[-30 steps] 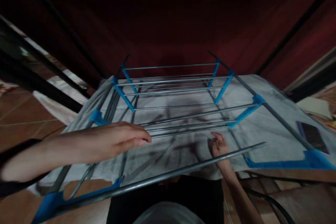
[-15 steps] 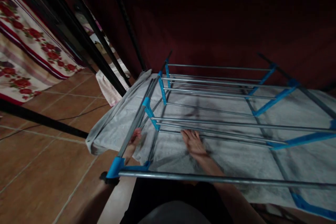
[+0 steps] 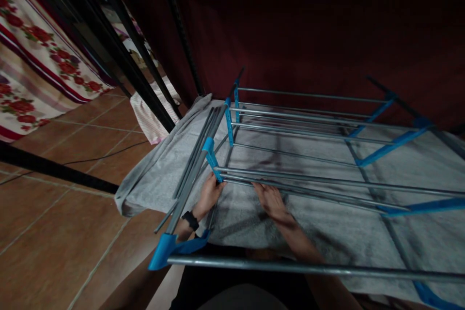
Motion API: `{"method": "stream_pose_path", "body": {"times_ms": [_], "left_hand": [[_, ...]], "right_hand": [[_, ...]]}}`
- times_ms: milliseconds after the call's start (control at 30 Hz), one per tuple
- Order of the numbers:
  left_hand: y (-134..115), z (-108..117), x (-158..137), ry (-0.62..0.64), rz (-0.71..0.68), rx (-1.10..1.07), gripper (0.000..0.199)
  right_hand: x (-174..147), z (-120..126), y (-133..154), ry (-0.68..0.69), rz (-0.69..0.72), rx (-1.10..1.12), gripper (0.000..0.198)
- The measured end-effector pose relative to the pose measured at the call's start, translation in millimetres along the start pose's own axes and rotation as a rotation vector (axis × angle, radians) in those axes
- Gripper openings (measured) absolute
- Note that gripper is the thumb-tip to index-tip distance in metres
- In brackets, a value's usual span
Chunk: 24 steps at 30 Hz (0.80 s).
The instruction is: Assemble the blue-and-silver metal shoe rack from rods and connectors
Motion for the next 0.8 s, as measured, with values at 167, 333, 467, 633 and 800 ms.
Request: {"method": "stream_pose_path", "body": {"times_ms": [167, 333, 467, 633, 800], "left_hand": [[-4, 8, 1, -0.075, 0.019, -0.040, 0.009], [-8, 12, 1, -0.118, 0.061, -0.148, 0.010], [3, 1, -5, -0.103, 0.233, -0.307, 0.017], [8, -13, -17, -0.166, 0.361, -0.534, 0.023], [4, -22, -24, -0.182, 0.387, -0.558, 0.018]], "right_hand": [[20, -9, 14, 0.155, 0.109, -0.284, 0.047], [26, -5, 19, 0.183, 0.140, -0.308, 0.047], [20, -2, 20, 0.084, 0.211, -0.275, 0.044], [13, -7, 10, 0.030, 0.248, -0.253, 0.046], [9, -6, 4, 0.039, 0.244, -0.286, 0.052]]}}
Point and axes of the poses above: each hand's wrist, its own x-axis towards the middle knuckle, its own z-axis out of the back of the hand, y = z × x, the point moved 9 cm from there along x, towards the middle knuckle, and after that the axes turned 8 degrees about -y, right-handed, at the moved point
